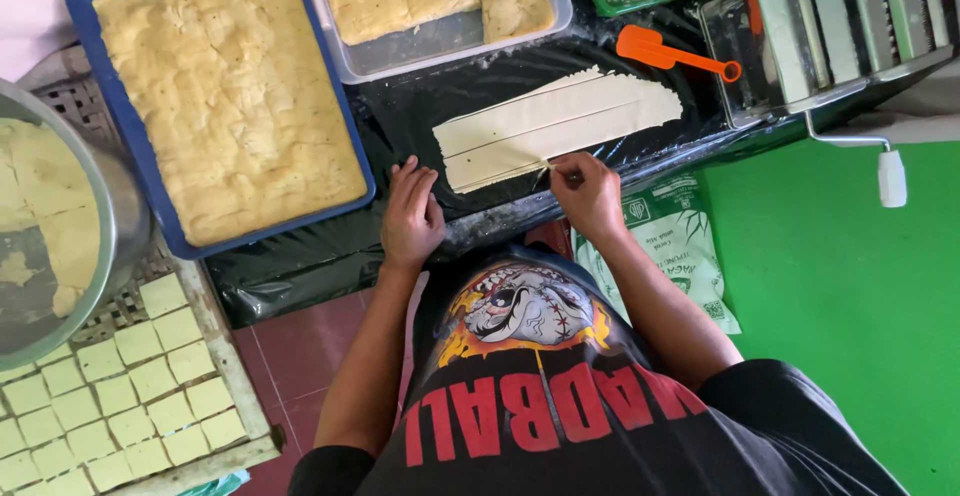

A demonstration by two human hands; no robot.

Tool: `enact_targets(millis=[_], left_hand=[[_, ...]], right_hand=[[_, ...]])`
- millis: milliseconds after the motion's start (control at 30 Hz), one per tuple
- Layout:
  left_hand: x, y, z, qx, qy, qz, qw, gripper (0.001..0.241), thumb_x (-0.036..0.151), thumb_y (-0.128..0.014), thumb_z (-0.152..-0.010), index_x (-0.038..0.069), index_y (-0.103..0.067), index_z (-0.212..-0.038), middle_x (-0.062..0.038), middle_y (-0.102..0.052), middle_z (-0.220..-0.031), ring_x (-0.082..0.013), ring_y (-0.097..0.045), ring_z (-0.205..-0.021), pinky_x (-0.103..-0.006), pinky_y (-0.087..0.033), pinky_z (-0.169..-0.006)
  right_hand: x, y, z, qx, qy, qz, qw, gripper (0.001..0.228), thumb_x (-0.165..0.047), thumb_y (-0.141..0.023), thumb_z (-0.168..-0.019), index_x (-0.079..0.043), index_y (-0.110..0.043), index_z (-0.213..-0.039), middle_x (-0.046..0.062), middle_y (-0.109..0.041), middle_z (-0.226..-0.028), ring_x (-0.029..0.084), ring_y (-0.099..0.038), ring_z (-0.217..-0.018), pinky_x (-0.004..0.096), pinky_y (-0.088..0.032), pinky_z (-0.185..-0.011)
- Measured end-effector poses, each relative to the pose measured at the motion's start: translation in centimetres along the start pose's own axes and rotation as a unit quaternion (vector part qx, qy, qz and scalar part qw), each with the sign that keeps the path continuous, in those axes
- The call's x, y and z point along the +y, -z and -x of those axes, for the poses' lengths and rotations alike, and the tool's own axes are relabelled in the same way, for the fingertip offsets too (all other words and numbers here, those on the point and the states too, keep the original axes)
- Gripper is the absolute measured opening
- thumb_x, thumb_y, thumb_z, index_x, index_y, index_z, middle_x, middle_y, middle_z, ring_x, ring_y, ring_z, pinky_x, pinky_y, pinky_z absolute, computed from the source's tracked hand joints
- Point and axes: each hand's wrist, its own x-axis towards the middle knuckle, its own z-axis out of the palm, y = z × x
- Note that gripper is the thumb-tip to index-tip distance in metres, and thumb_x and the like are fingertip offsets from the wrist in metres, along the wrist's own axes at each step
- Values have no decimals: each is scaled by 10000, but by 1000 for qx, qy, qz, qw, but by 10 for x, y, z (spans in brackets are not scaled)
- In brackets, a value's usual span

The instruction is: Cutting sheets of dough into small squares using a handheld tool.

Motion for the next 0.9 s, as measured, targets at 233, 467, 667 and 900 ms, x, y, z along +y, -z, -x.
enact_targets(millis=[233,467,667,900], left_hand=[[-3,1,1,8,-1,-7,1000,286,-6,-603,-882,-18,-727,-1139,-186,-713,-1127,-388,-658,-1185,-468,-433,-1151],[-12,-2,11,-2,24,22,999,328,9,-620,-891,16,-723,-1202,-170,-699,-1170,-371,-630,-1241,-461,-391,-1178],[-11,0,13,-13,37,34,999,331,-2,-640,-884,17,-719,-1205,-174,-693,-1167,-375,-623,-1249,-467,-378,-1182],[-11,-1,11,-16,26,25,999,349,-17,-644,-855,16,-719,-1195,-159,-699,-1167,-360,-635,-1239,-449,-385,-1184]], right_hand=[[-71,4,0,-63,-11,-61,996,117,-62,-812,-821,-21,-729,-893,145,-775,-918,286,-760,-829,335,-623,-695],[-96,18,-20,-142,-41,-109,983,191,-4,-777,-847,-31,-737,-1032,138,-758,-883,216,-744,-777,332,-616,-734],[-56,39,-34,-155,-41,3,987,276,16,-760,-844,-67,-768,-1107,145,-765,-924,266,-747,-814,357,-615,-746],[9,20,-24,-173,-44,152,972,296,-97,-768,-843,-154,-800,-1132,87,-785,-957,315,-745,-924,425,-599,-848]])
